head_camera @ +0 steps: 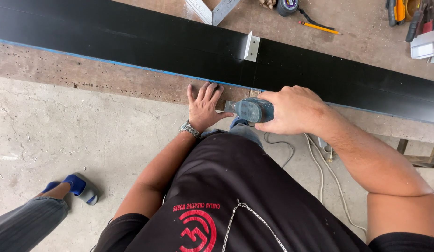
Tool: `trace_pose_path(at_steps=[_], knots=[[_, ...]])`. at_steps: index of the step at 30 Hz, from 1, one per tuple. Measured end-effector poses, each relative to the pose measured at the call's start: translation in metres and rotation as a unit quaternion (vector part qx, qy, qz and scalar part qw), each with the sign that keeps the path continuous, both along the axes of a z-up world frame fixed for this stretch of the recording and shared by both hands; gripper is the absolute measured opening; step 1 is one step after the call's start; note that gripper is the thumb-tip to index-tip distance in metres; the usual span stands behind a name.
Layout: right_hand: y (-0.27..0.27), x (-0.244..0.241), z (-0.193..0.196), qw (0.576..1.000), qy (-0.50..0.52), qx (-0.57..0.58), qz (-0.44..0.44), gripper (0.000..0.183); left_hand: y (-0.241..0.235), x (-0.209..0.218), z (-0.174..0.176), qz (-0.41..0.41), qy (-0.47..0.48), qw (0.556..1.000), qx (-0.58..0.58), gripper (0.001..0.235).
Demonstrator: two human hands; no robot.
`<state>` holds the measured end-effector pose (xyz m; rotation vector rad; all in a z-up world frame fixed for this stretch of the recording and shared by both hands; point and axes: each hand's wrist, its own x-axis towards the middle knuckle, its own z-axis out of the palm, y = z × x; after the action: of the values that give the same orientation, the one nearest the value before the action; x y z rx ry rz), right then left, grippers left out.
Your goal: Measuring, marking, drilling, and riveting metal brackets onto metal strips at a workbench.
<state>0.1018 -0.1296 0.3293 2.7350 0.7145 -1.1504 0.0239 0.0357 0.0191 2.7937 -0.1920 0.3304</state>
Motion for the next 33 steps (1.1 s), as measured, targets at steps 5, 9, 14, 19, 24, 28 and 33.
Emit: trace_pose_path(at_steps=[5, 9, 14, 19, 24, 28, 33], knots=[[-0.001, 0.002, -0.003, 1.0, 0.004, 0.002, -0.003, 0.062, 0.0, 0.0, 0.0, -0.001, 0.004, 1.0, 0.006, 0.099], [0.001, 0.003, 0.0, 1.0, 0.007, 0.002, -0.011, 0.063, 0.0, 0.0, 0.001, -0.002, 0.0, 1.0, 0.009, 0.098], [0.005, -0.001, 0.0, 1.0, 0.004, -0.008, -0.006, 0.066, -0.001, -0.001, -0.003, -0.001, 0.005, 1.0, 0.01, 0.099], [0.013, -0.009, 0.0, 1.0, 0.0, -0.022, -0.006, 0.067, -0.001, 0.001, -0.004, -0.003, 0.006, 1.0, 0.009, 0.098], [0.018, -0.016, -0.002, 0.999, -0.005, -0.033, 0.005, 0.074, -0.002, 0.0, -0.008, -0.002, 0.003, 1.0, -0.005, 0.098], [0.024, -0.016, 0.007, 0.999, 0.004, -0.026, -0.043, 0.069, -0.002, 0.0, -0.013, 0.008, -0.001, 1.0, -0.004, 0.099], [0.028, -0.024, 0.01, 0.997, -0.002, -0.048, -0.064, 0.075, -0.001, 0.003, -0.018, 0.008, -0.039, 0.999, 0.005, 0.099]])
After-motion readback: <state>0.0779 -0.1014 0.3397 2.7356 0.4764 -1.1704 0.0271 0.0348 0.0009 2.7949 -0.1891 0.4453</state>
